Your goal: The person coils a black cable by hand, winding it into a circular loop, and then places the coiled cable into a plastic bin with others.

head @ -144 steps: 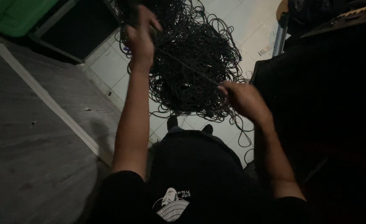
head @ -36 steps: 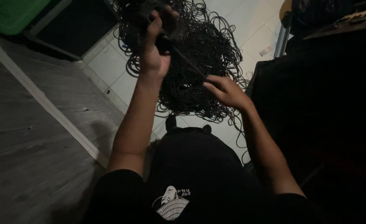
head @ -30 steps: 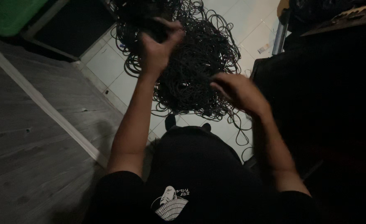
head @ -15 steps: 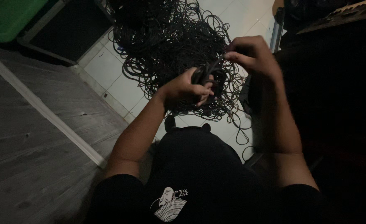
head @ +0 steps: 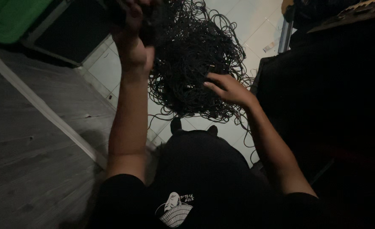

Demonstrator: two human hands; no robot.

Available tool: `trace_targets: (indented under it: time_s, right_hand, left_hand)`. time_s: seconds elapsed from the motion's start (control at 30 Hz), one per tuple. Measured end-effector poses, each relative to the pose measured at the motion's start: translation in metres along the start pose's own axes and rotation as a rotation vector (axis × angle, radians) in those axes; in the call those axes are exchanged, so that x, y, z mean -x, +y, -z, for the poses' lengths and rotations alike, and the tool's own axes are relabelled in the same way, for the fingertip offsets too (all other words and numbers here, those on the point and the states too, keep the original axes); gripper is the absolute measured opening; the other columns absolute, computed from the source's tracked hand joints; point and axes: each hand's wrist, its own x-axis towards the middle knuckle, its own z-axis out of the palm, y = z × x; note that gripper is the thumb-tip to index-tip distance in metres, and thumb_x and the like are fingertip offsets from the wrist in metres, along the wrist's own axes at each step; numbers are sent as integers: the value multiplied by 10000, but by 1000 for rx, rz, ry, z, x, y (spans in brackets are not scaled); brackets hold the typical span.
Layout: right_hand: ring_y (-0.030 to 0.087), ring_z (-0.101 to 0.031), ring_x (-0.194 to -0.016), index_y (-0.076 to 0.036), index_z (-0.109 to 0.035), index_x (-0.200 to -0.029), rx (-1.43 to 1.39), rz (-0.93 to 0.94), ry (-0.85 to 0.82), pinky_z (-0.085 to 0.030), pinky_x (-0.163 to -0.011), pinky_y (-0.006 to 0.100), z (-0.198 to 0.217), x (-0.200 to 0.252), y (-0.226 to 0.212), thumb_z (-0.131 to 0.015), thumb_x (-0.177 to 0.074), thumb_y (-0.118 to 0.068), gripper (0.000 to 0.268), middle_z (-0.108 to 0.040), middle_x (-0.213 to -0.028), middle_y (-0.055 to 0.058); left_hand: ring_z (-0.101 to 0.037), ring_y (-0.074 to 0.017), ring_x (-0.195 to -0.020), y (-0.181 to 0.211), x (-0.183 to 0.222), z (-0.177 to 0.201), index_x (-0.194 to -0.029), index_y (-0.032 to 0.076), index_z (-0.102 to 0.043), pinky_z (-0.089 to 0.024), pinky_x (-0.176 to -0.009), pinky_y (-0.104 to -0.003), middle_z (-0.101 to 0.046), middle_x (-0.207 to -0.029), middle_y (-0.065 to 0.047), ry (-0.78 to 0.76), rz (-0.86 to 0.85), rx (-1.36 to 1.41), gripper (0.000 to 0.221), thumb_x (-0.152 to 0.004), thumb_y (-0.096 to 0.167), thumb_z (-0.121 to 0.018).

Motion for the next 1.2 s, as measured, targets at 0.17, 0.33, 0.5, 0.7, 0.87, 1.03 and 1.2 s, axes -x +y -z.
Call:
trace_targets:
  time_s: [0.17, 0.33, 0.5, 0.7, 0.87, 1.03, 1.2]
  right_hand:
    - [159, -641, -699, -47, -684, -1112, 76, 80, 91, -514, -616, 316, 29, 35, -43, -600, -1025, -261, 246, -685, -851, 80]
    - [152, -667, -771, -70, -719, -1132, -49, -6, 357, -523, -645, 294, 80, 61, -64, -607, -1072, -178, 166, -700, -928, 78]
    - [170, -717, -894, -25, -726, -1106, 358, 282, 409, -578, -713, 279, 120, 20, -26, -710, -1077, -152, 132, -743, -1012, 122]
    - [116, -622, -806, -17, -704, -982, -162, 168, 235, -517, -699, 280, 74, -11, 66, -642, -1055, -187, 196, -682, -885, 53]
    - [125, -557, -757, 0, -666, -898, -343, 45, 235, -466, -672, 297, 0, -14, 114, -538, -1055, -205, 289, -617, -800, 5]
    - [160, -555, -729, -19, -619, -995, -158, -10, 53, -492, -653, 356, -39, -7, 96, -536, -1072, -224, 235, -578, -796, 60]
    - [224, -614, -570, -86, -593, -1076, 174, -27, -40, -458, -559, 402, -16, 17, 23, -587, -1041, -333, 250, -635, -739, 130]
  left_hand:
    - [-710, -119, -951, -31, -7, 16, -1071, 143, -613, -627, -827, -304, -700, -1018, 0, 89, -64, -607, 273, -919, 282, -793]
    - [-685, -176, -780, -65, 33, -6, -1001, 71, -624, -583, -681, -308, -697, -899, -55, -107, 648, -1156, 525, -833, 499, -878]
    - [-680, -182, -669, -62, 77, -56, -1157, 63, -485, -623, -656, -360, -672, -792, -69, -328, 1182, -228, 556, -796, 335, -808]
    - [-637, -127, -638, -47, 88, -70, -1127, 80, -494, -621, -805, -406, -557, -808, 31, -411, 1063, 176, 413, -811, 73, -759]
    - [-672, -199, -702, -67, 95, -14, -1094, 70, -542, -586, -963, -374, -602, -811, -29, -260, 851, 589, 212, -968, 47, -711]
    - [-693, -244, -865, -126, 24, 16, -1121, 102, -577, -388, -1086, -441, -640, -908, -49, -660, 319, 846, 95, -1037, 97, -621]
    - [-672, -228, -899, -73, 26, 33, -1106, 52, -591, -630, -858, -436, -652, -966, -54, -47, 151, 10, 218, -1032, 102, -790]
